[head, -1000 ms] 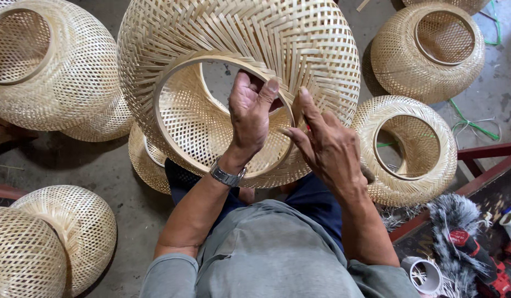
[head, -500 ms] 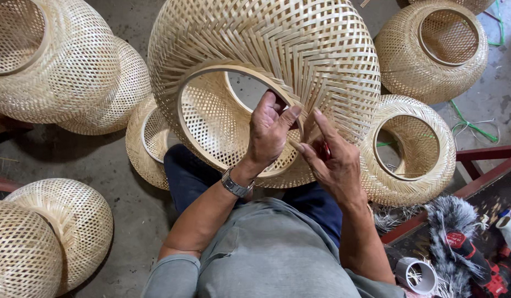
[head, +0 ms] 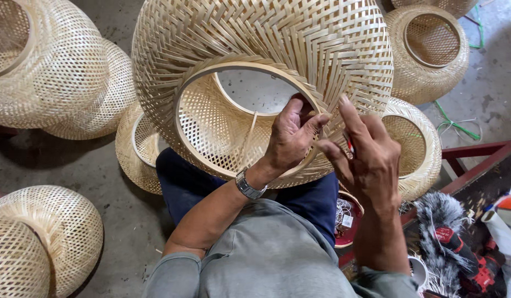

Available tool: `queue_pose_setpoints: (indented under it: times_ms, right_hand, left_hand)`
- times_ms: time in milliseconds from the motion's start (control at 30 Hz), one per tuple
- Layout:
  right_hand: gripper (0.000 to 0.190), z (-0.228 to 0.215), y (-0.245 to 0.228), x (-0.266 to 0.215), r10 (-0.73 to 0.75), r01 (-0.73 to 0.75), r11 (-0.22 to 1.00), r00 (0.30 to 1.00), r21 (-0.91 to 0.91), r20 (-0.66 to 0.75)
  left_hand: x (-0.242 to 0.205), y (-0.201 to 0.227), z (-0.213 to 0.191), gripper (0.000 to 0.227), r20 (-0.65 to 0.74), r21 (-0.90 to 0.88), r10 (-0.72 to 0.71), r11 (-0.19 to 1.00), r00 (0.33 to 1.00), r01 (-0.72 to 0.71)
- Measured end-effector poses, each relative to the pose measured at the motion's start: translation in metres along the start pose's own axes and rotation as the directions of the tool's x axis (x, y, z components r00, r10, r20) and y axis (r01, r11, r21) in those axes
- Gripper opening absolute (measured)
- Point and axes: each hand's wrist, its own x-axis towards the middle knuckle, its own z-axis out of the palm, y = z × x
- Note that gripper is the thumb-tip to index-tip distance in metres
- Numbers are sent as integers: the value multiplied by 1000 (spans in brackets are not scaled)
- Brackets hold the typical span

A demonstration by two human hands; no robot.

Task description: The person uses a red utility knife to trim excess bamboo strands from the rim of a woven basket. They rotate the basket to access different sections of the rim, cutting the protruding material flush with the edge. The person then places the basket on the floor and picks up another one to continue the trimming process.

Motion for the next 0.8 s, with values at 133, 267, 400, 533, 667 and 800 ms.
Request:
queue_pose_setpoints:
  times_ms: [133, 267, 400, 533, 667, 800]
  right_hand:
    - [84, -13, 1, 28, -25, 59, 976, 986, -209, 164]
    - [79, -21, -4, 41, -35, 110, 942, 972, -317, 232]
    - [57, -21, -10, 39, -95, 110, 971, 992, -214, 79]
    - [29, -15, -14, 47, -180, 183, 959, 983, -216, 37]
    - [27, -11, -12, 61, -244, 244, 914, 969, -325, 40]
    - [29, -8, -3, 69, -245, 256, 874, 966, -413, 81]
  left_hand:
    - [-3, -6, 7, 18, -5, 70, -45, 996, 999, 46]
    - [-3, -7, 11, 14, -24, 297, -51, 953, 998, 56]
    - [-2, -19, 11, 8, 57, 666, -10, 745, 998, -30]
    - [0, -23, 20, 9, 121, 597, 70, 792, 990, -129]
    - [3, -15, 32, 13, 123, 419, 122, 893, 985, -162]
    - [6, -13, 36, 20, 125, 443, 125, 880, 984, -169]
